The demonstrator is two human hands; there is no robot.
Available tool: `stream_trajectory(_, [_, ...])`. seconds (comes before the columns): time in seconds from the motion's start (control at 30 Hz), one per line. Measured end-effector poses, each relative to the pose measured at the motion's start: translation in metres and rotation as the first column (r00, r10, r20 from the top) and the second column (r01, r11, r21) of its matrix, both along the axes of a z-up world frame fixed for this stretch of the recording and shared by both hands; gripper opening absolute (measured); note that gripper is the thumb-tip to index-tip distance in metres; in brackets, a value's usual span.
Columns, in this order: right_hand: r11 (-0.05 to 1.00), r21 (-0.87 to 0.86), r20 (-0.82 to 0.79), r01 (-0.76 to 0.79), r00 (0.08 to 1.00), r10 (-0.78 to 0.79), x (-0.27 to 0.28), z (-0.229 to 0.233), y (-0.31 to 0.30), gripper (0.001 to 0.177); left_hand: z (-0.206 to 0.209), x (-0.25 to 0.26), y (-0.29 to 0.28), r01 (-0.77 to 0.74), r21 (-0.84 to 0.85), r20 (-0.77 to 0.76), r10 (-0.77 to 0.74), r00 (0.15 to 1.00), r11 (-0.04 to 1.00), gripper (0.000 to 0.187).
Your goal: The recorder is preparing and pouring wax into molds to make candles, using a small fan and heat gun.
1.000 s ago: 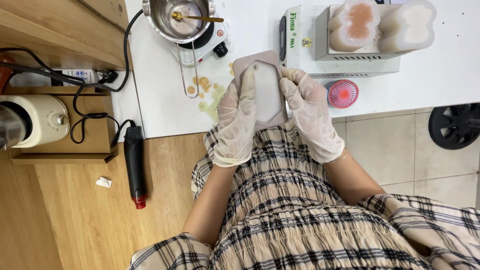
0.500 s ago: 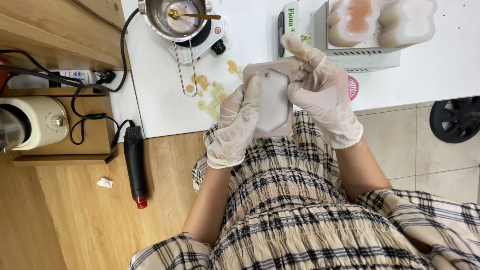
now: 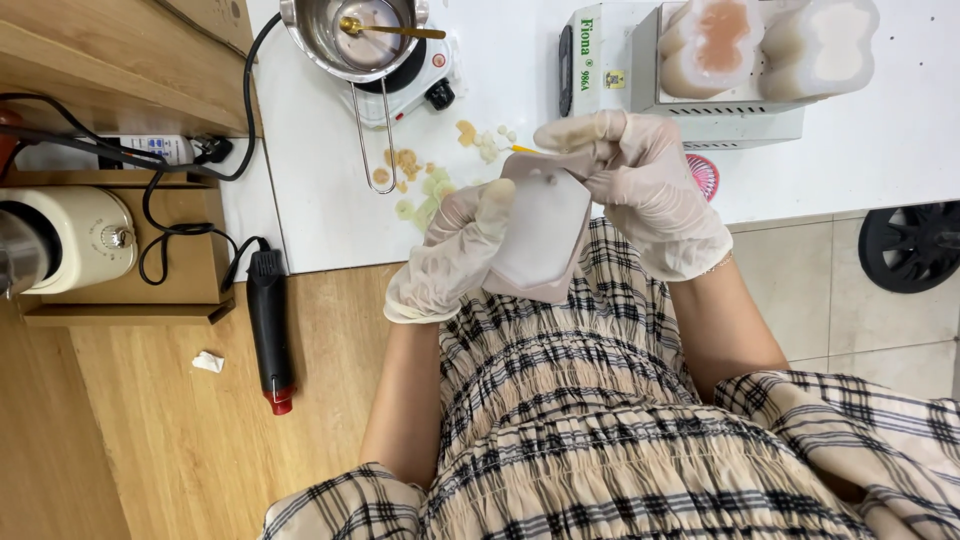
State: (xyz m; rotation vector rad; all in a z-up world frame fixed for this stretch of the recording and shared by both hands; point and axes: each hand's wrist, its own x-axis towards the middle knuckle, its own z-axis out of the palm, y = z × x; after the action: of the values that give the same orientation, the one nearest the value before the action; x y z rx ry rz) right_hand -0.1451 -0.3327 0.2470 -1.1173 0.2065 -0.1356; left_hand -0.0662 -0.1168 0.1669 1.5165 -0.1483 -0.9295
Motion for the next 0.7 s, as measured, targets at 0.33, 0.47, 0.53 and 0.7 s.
stream_trajectory(0.33, [0.995, 0.018, -0.242, -0.094, 0.966, 0.096, -0.001, -0.004, -0.007, 0.034, 0.053, -0.005, -0.017, -0.093, -0.101, 0.046, 0.098, 0.994, 0.991, 0.037])
stream_trajectory(0.47, [0.979, -0.140, -0.273, -0.151, 0.956, 0.108, -0.004, -0.013, -0.008, 0.030, 0.035, -0.008, -0.024, -0.168, -0.311, 0.063, 0.197, 0.978, 0.935, 0.031])
stream_trajectory(0.53, [0.968, -0.166, -0.231, -0.190, 0.961, 0.149, -0.008, -0.028, -0.012, 0.030, 0.037, -0.008, -0.025, -0.220, -0.210, 0.029, 0.231, 0.973, 0.953, 0.029])
stream_trajectory(0.7, [0.981, -0.069, -0.222, -0.179, 0.962, 0.160, -0.011, -0.036, -0.013, 0.033, 0.034, -0.002, -0.023, -0.193, -0.293, -0.196, 0.139, 0.971, 0.937, 0.030])
